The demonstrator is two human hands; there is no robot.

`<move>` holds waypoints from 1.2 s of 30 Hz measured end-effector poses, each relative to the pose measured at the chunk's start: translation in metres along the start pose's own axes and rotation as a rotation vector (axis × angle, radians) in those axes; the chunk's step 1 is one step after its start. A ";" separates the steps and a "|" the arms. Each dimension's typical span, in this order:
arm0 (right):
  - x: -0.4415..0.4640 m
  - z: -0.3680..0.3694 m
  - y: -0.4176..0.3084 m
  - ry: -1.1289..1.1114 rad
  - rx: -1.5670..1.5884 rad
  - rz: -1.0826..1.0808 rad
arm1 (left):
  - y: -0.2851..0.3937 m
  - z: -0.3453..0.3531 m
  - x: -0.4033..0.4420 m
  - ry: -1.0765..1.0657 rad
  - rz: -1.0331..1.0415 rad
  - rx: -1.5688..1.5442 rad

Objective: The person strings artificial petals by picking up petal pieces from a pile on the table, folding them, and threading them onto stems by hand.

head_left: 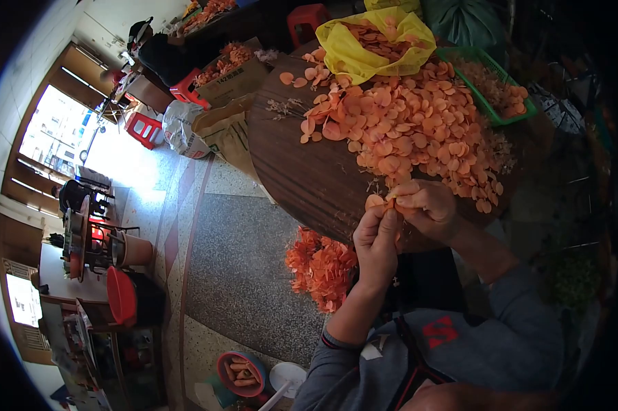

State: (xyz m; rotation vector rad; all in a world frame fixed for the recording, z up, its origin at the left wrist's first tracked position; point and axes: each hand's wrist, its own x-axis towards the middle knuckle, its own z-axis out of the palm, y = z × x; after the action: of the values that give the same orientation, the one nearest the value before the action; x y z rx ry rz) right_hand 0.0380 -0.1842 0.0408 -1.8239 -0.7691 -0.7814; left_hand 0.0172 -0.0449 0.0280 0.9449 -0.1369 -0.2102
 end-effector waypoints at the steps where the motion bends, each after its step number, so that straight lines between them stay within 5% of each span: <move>1: 0.000 -0.003 0.001 0.002 0.051 0.050 | 0.003 0.001 0.001 -0.011 -0.016 0.012; 11: -0.004 -0.011 0.004 0.001 0.101 0.156 | 0.008 -0.003 0.017 -0.068 0.592 0.872; 17: -0.010 -0.003 0.000 0.071 0.412 0.437 | 0.012 0.003 0.006 0.005 0.438 0.731; 23: -0.019 0.009 0.002 0.096 0.389 0.441 | 0.003 0.003 0.001 0.079 0.306 0.359; 32: -0.021 0.017 -0.001 0.128 0.532 0.546 | 0.001 0.003 0.002 0.048 0.281 0.182; 36: -0.021 0.012 0.007 0.015 0.324 0.441 | -0.001 -0.003 0.008 0.022 0.213 0.222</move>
State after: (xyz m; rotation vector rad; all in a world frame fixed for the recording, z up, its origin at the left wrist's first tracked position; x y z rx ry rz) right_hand 0.0330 -0.1786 0.0171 -1.6078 -0.4276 -0.3587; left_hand 0.0255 -0.0445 0.0255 1.1445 -0.2428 0.0133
